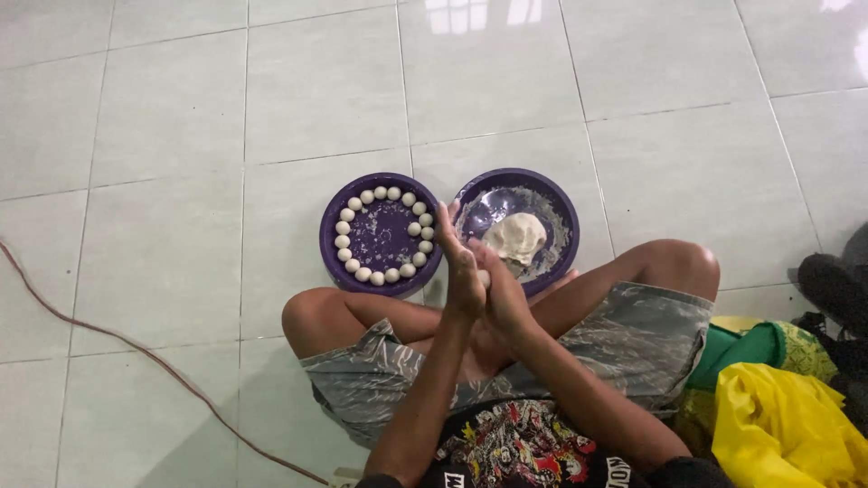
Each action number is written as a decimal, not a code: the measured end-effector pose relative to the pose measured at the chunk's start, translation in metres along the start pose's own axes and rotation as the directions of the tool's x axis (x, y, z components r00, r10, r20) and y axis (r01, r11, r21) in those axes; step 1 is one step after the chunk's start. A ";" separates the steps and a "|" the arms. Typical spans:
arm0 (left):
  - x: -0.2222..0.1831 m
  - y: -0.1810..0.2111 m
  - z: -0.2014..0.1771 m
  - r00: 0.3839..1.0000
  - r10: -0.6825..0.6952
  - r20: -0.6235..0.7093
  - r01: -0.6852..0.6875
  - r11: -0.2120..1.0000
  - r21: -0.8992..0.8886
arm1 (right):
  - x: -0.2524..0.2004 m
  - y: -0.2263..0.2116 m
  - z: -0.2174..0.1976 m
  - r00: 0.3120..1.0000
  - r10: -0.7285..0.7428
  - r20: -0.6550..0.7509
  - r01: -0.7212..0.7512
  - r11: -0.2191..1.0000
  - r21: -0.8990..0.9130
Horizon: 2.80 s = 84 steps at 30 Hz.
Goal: A person sitting on the floor manually pinches pieces of dough, rolls them into small spheres between their palms, and arranges them in a purple tray.
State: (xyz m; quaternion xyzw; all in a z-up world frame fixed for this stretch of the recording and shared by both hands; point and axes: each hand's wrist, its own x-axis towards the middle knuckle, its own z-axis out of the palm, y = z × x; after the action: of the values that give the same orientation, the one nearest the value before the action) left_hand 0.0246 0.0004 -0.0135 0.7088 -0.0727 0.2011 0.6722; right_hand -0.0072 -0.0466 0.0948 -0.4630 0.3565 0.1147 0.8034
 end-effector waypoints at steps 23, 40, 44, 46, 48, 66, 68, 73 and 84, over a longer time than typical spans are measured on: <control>-0.013 0.055 0.004 0.966 -0.106 0.236 0.142 0.980 -0.139 | 0.067 0.015 -0.036 0.819 -0.454 0.350 0.436 0.890 0.133; -0.001 0.004 -0.002 0.986 -0.083 0.143 0.085 0.996 -0.010 | 0.071 0.014 -0.032 0.849 -0.365 0.381 0.331 0.931 0.154; 0.004 0.028 0.002 0.972 -0.119 0.201 0.189 0.908 -0.375 | 0.081 0.023 -0.037 0.894 -0.248 0.374 0.179 0.961 0.210; 0.017 0.036 0.002 0.973 -0.101 0.207 0.184 0.881 -0.436 | 0.081 0.024 -0.036 0.898 -0.231 0.376 0.149 0.961 0.234; 0.027 0.030 0.001 0.976 -0.096 0.193 0.187 0.823 -0.536 | 0.081 0.024 -0.034 0.895 -0.198 0.400 0.089 0.958 0.274; 0.011 -0.156 -0.135 0.794 -0.608 0.002 0.588 0.769 0.249 | 0.133 0.096 0.003 0.931 0.057 0.361 -0.057 0.998 -0.011; 0.016 -0.154 -0.136 0.712 -0.702 -0.031 0.702 0.711 0.033 | 0.110 0.084 0.010 0.908 0.017 0.419 0.021 0.996 -0.085; 0.006 -0.185 -0.133 0.639 -0.764 -0.090 0.735 0.640 -0.224 | 0.096 0.071 0.010 0.894 0.003 0.449 0.093 0.977 -0.191; 0.031 -0.132 -0.129 0.638 -0.756 -0.147 0.753 0.573 0.325 | 0.101 0.066 -0.001 0.916 -0.018 0.401 0.101 0.977 -0.188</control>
State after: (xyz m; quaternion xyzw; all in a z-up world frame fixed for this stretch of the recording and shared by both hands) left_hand 0.0780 0.1436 -0.1219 0.7820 0.2707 -0.0972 0.5529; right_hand 0.0309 -0.0257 -0.0178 -0.5208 0.1580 0.2177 0.8102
